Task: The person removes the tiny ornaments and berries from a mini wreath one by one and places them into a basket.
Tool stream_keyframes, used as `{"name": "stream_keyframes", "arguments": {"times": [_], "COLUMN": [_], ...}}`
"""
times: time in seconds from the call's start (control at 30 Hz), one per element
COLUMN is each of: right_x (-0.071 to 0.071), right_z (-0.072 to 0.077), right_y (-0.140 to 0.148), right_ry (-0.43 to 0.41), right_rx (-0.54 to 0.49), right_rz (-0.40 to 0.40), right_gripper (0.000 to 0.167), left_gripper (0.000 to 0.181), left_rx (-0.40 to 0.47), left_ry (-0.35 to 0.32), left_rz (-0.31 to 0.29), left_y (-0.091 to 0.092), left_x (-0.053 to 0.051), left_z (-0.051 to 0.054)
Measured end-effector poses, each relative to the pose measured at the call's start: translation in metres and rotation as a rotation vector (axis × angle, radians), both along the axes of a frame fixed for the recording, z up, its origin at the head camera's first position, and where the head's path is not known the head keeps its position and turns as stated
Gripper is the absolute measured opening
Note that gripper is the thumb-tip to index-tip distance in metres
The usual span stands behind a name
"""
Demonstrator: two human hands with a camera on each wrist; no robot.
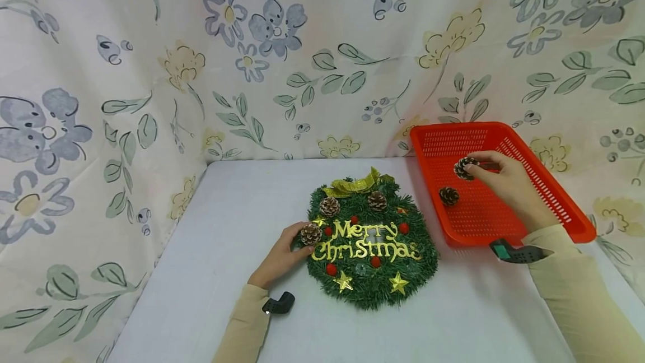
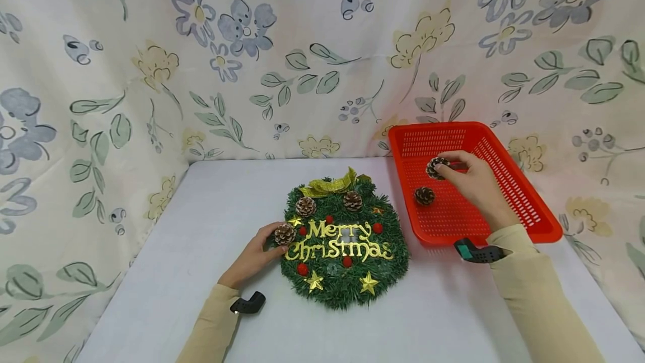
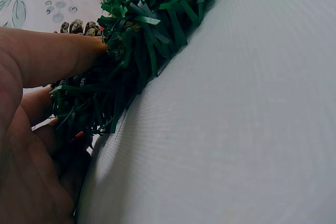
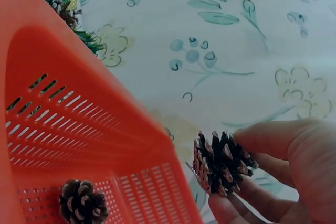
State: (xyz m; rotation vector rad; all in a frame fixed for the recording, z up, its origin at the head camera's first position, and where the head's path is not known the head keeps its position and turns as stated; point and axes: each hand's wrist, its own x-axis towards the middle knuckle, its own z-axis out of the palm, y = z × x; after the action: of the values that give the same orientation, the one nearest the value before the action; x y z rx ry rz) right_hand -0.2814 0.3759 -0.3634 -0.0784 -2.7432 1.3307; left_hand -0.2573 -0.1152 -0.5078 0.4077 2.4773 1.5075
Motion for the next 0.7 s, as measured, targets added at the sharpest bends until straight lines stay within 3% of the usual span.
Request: {"name": "stream_keyframes", "arguments": {"times": [0.7], "right_x": [-0.017], "right_z": [-0.019], "right_y": [0.013], "right_ry": [-0.067], "right_rx": [-0.038], "right_rz": [-0.021], "right_gripper": [0.06], "left_gripper": [0.058], "left_rx": [-0.012], "left_ry": [0.013], "left_rz": [-0.004], "left_y": [-0.001], "left_x": [0.001], "left_z": [-0.001]}}
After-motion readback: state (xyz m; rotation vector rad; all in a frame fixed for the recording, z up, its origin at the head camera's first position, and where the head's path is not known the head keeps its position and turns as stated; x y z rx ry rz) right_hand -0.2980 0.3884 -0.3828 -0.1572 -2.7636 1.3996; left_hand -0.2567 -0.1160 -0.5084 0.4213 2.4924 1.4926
